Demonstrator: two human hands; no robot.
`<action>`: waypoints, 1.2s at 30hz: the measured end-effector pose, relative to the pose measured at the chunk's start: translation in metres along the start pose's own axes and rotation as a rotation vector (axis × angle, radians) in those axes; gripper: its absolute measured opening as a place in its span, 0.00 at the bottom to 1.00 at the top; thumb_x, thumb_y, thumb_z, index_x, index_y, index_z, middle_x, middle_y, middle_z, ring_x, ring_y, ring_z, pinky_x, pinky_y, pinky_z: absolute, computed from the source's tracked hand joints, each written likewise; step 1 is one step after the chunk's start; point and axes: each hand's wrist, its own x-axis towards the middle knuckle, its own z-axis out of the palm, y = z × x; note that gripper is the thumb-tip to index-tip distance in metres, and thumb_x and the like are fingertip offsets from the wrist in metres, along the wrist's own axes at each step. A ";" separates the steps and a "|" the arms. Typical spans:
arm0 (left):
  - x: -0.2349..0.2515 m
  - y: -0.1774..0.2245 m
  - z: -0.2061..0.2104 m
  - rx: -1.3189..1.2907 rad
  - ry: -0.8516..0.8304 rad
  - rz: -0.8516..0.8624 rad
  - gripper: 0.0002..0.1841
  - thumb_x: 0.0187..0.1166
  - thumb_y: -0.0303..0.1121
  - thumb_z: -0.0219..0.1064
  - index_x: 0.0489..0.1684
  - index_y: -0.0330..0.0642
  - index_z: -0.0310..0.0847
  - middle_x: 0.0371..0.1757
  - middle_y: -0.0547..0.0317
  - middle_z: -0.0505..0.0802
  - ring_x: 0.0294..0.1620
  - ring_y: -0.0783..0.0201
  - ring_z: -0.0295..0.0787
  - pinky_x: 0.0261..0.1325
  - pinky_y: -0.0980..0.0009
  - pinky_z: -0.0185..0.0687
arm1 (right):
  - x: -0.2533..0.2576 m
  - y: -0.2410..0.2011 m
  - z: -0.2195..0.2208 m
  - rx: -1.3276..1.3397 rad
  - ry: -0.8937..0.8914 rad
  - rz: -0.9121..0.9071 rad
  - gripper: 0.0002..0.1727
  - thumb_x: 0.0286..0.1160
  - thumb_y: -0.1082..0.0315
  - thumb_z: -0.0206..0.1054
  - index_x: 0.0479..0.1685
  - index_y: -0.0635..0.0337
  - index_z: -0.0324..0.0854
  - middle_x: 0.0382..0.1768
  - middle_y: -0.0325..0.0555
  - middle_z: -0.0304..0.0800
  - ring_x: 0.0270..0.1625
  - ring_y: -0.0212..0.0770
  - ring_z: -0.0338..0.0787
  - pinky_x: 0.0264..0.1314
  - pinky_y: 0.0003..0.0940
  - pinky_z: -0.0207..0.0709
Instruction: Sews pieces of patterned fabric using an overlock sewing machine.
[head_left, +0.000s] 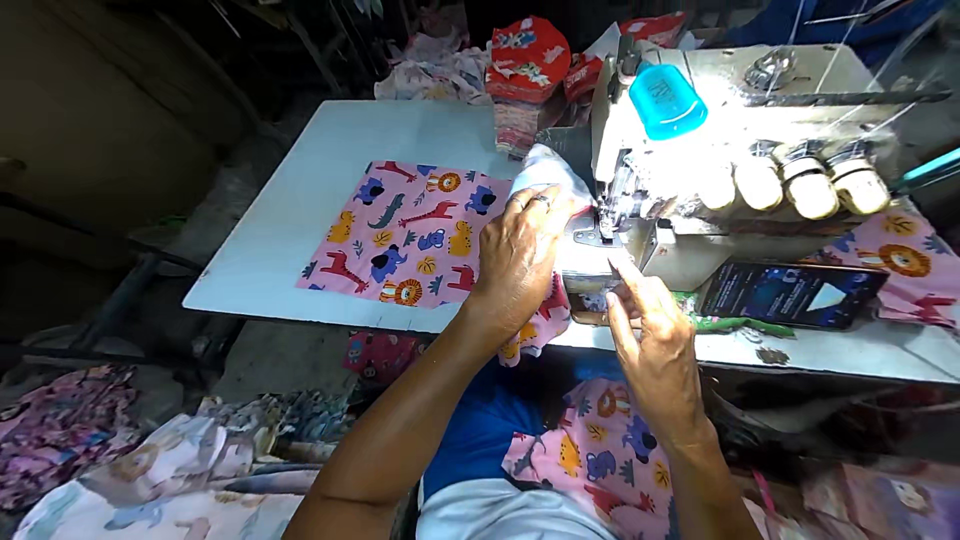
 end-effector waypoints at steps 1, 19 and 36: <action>-0.004 0.001 0.000 0.015 0.009 -0.025 0.22 0.84 0.23 0.58 0.69 0.56 0.88 0.75 0.57 0.87 0.77 0.47 0.80 0.59 0.52 0.83 | -0.002 0.000 0.001 0.024 -0.015 -0.002 0.21 0.83 0.68 0.63 0.73 0.62 0.82 0.42 0.53 0.89 0.42 0.43 0.90 0.47 0.34 0.84; -0.168 -0.033 0.023 -1.061 -0.673 0.131 0.15 0.86 0.34 0.63 0.51 0.32 0.93 0.65 0.48 0.92 0.69 0.62 0.87 0.76 0.65 0.77 | 0.005 0.042 -0.012 0.435 0.092 0.212 0.10 0.80 0.70 0.68 0.49 0.68 0.88 0.43 0.42 0.90 0.42 0.22 0.87 0.48 0.19 0.82; -0.198 -0.051 -0.034 -1.017 -0.247 -0.449 0.13 0.87 0.38 0.62 0.45 0.39 0.88 0.36 0.73 0.91 0.39 0.88 0.85 0.48 0.84 0.83 | -0.078 0.005 -0.051 0.144 -0.546 -0.144 0.15 0.84 0.61 0.60 0.49 0.53 0.94 0.35 0.42 0.90 0.25 0.36 0.86 0.23 0.35 0.81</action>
